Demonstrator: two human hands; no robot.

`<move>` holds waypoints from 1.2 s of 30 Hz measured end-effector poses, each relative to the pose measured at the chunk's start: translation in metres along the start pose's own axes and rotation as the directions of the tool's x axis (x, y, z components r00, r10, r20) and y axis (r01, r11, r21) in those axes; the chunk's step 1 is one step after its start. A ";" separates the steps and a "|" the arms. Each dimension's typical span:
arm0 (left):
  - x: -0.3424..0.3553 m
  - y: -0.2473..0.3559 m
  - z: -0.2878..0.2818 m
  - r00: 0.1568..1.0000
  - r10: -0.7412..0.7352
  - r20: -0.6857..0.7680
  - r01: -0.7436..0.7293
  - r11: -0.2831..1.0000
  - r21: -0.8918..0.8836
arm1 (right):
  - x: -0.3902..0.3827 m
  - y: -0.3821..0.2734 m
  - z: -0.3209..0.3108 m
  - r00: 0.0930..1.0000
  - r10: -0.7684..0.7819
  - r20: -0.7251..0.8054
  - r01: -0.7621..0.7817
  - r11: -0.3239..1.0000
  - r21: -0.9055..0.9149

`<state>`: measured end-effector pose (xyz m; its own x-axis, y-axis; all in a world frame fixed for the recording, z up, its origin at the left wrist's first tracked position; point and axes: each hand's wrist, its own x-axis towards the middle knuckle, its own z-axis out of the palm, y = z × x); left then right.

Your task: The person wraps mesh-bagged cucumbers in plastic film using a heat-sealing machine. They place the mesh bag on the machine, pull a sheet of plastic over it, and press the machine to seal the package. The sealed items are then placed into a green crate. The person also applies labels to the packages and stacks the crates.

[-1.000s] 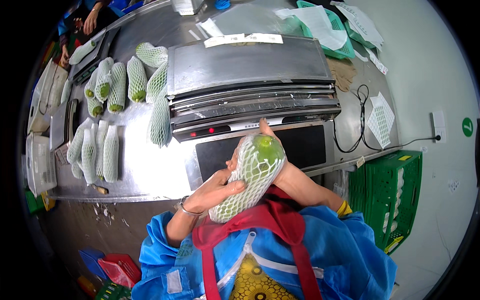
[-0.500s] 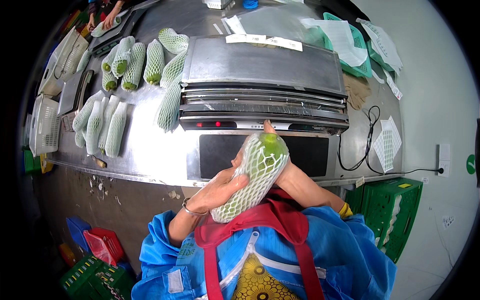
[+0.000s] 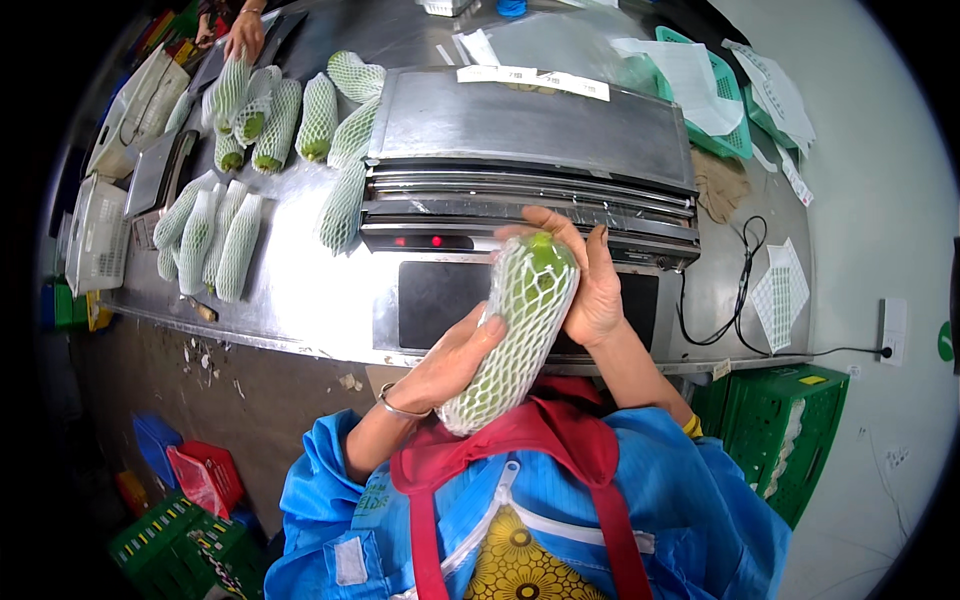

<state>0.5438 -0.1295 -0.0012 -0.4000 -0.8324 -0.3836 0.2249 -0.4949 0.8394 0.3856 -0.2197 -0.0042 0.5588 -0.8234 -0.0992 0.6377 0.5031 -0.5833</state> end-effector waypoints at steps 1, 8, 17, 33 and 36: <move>0.005 -0.002 0.002 0.999 0.042 -0.015 -0.042 0.998 0.039 | 0.000 -0.004 -0.002 0.999 -0.051 -0.003 0.051 0.995 -0.087; 0.015 -0.004 -0.001 0.998 0.051 -0.034 -0.053 0.997 -0.049 | -0.019 -0.015 0.008 0.988 -0.139 -0.062 0.097 0.886 -0.453; 0.001 -0.014 -0.013 0.992 0.082 -0.098 -0.089 0.994 -0.067 | -0.024 -0.012 0.031 0.919 -0.351 0.176 0.224 0.099 -0.970; -0.024 -0.017 -0.031 0.970 0.083 -0.227 -0.129 0.973 -0.194 | 0.022 -0.011 0.052 0.949 -0.125 0.288 0.306 0.163 -0.938; -0.022 -0.018 -0.032 0.978 0.085 -0.192 -0.124 0.972 -0.202 | 0.023 -0.010 0.048 0.953 -0.125 0.278 0.296 0.172 -0.939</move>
<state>0.5769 -0.1098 -0.0203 -0.2013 -0.9037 -0.3779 0.4474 -0.4280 0.7852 0.4179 -0.2310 0.0381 0.6000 -0.7740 0.2021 -0.2229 -0.4044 -0.8870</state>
